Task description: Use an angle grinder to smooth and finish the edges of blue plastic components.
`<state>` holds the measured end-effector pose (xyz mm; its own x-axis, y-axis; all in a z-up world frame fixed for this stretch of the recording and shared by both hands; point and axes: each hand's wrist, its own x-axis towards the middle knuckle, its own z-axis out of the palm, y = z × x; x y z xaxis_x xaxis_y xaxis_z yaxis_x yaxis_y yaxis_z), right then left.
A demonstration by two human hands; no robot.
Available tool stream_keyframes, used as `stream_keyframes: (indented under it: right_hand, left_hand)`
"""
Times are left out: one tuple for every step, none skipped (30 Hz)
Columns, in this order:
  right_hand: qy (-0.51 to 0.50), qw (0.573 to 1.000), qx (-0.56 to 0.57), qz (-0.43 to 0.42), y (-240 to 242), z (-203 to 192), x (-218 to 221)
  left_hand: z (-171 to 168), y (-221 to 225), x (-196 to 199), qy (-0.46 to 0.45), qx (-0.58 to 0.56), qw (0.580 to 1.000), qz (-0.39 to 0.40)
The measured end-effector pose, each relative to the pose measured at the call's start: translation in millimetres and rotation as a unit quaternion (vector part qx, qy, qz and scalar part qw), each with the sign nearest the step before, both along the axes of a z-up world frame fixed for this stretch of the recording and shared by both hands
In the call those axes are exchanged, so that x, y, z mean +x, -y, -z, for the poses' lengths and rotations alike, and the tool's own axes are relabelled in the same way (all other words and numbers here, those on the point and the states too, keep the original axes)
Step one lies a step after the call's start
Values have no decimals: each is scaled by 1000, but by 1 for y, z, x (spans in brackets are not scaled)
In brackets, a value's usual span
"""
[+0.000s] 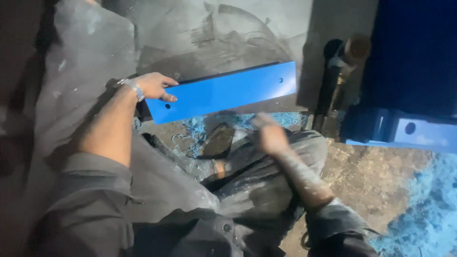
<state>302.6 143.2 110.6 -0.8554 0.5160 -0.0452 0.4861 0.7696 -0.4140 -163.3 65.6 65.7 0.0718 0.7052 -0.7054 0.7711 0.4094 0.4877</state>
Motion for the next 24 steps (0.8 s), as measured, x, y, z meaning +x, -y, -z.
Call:
stream_keyframes:
  right_hand:
    - [-1,1000,-3,-3,17,1,-22]
    - [71,995,-61,-44,34,1,-44]
    - [143,979,-119,-84,50,0,-64]
    - [144,979,-120,-85,57,3,-76]
    - [161,976,-111,-100,63,6,-87]
    - [178,972,-102,-114,69,9,-98]
    - [179,972,-100,-111,73,17,-99]
    - [155,978,-39,-132,77,25,-100]
    - [131,979,23,-154,80,33,-100]
    - [133,979,26,-151,80,36,-97]
    - [164,973,3,-160,83,39,-94]
    - [194,966,-20,-168,85,42,-90]
    - [194,966,-19,-169,82,44,-85]
    - [124,981,13,-148,78,45,-81]
    - [54,990,42,-125,80,45,-74]
    - [54,990,38,-124,72,21,-71]
    - [99,992,-56,-60,59,-3,-69]
    - [142,979,-149,4,47,-28,-68]
    - [142,979,-146,5,31,-32,-53]
    - [62,990,-123,39,16,-37,-39]
    - [-16,992,-103,70,5,-41,-23]
    - [-13,992,-105,68,-9,-49,-13]
    - [33,990,-65,117,-26,-57,-6]
    - [79,983,-25,166,-44,-65,1]
  left_hand:
    - [-8,0,2,-1,-3,1000,-3]
    - [-17,0,4,6,-18,1000,1]
    - [-25,-3,9,15,-32,999,8]
    - [-25,-1,9,16,-34,999,7]
    - [-26,-2,8,15,-46,999,4]
    - [-28,-2,8,13,-58,998,2]
    - [-27,-1,7,15,-56,998,4]
    - [-27,-1,6,21,-60,998,4]
    - [-27,-2,4,28,-62,998,3]
    - [-18,-3,2,29,-59,998,6]
    - [-9,-1,2,28,-43,999,7]
    - [0,2,1,27,-27,999,8]
    - [-1,0,4,26,-27,999,8]
    - [-2,-3,7,4,52,999,-2]
    - [-4,-1,11,-18,127,992,-10]
    - [-24,-3,29,-17,124,992,-9]
    - [-44,-10,46,-7,185,979,-81]
    - [-65,-16,63,2,243,958,-153]
    - [-53,-20,79,3,246,957,-153]
    - [-41,-23,95,-3,286,953,-102]
    - [-28,-21,113,-7,320,946,-52]
    - [-28,-16,130,-6,318,946,-54]
    - [-30,-15,143,-25,332,942,-43]
    - [-32,-13,157,-44,345,937,-32]
